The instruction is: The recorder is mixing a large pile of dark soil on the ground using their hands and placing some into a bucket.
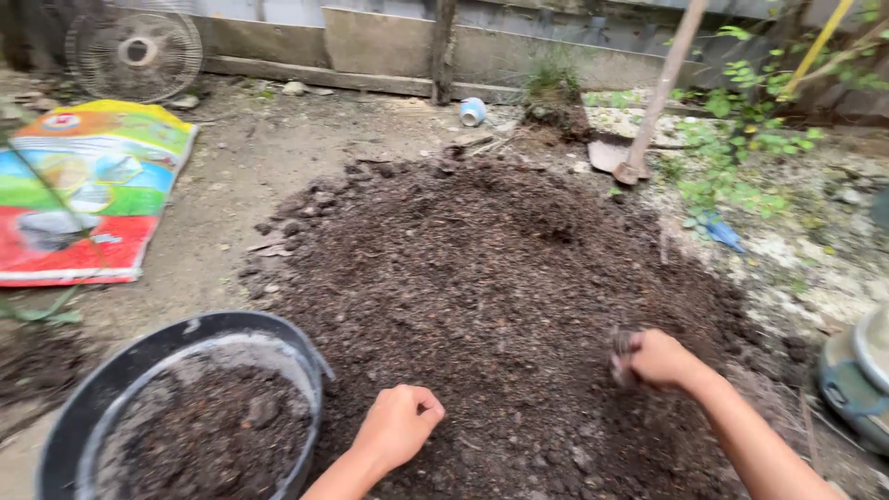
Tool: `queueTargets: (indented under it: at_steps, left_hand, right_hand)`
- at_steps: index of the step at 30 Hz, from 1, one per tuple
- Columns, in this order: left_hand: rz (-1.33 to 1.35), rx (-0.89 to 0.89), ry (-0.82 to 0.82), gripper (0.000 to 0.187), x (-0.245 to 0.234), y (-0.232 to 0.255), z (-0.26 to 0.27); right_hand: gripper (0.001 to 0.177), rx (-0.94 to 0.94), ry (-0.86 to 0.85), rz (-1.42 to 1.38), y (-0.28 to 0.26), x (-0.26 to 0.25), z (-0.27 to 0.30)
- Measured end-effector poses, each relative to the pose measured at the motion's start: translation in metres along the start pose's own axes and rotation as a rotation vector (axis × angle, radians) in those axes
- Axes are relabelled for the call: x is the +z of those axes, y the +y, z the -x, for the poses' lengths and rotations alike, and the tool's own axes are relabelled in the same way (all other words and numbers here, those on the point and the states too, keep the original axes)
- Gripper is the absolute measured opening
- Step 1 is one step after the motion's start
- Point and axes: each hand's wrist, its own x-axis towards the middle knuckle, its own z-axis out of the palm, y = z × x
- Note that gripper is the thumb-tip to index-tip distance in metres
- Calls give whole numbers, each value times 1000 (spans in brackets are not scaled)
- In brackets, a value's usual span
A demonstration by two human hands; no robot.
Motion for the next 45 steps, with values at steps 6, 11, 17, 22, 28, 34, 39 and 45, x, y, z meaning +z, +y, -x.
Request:
queueTargets:
  at_steps: [6,11,17,22,28,34,39,45]
  left_hand:
    - [91,64,51,16,2,-29,0]
    - [147,72,81,15,4,-49,14]
    - [242,20,37,14,7,-78,17]
    - [329,-71,68,13,9,-85,22]
    - [401,-205,12,31,-5,-67,26]
    - [314,-362,55,67,48,-45,28]
    - [174,-361,132,78,107,-39,51]
    - [242,-136,228,77,128,-25,71]
  right_hand:
    - [29,-248,-48,572,-114,85,44]
    - [19,-396,-445,270,-246,191,79]
    - [34,-633,-746,92,-421,310,197]
    - [85,-723,-655,215,-449,318,205]
    - [43,-638,-402,327,-288,248,88]
    - [42,-461,400,149,-42,198,81]
    - [51,-403,540,315,59,208,108]
    - [58,-591,669,297,55,241,135]
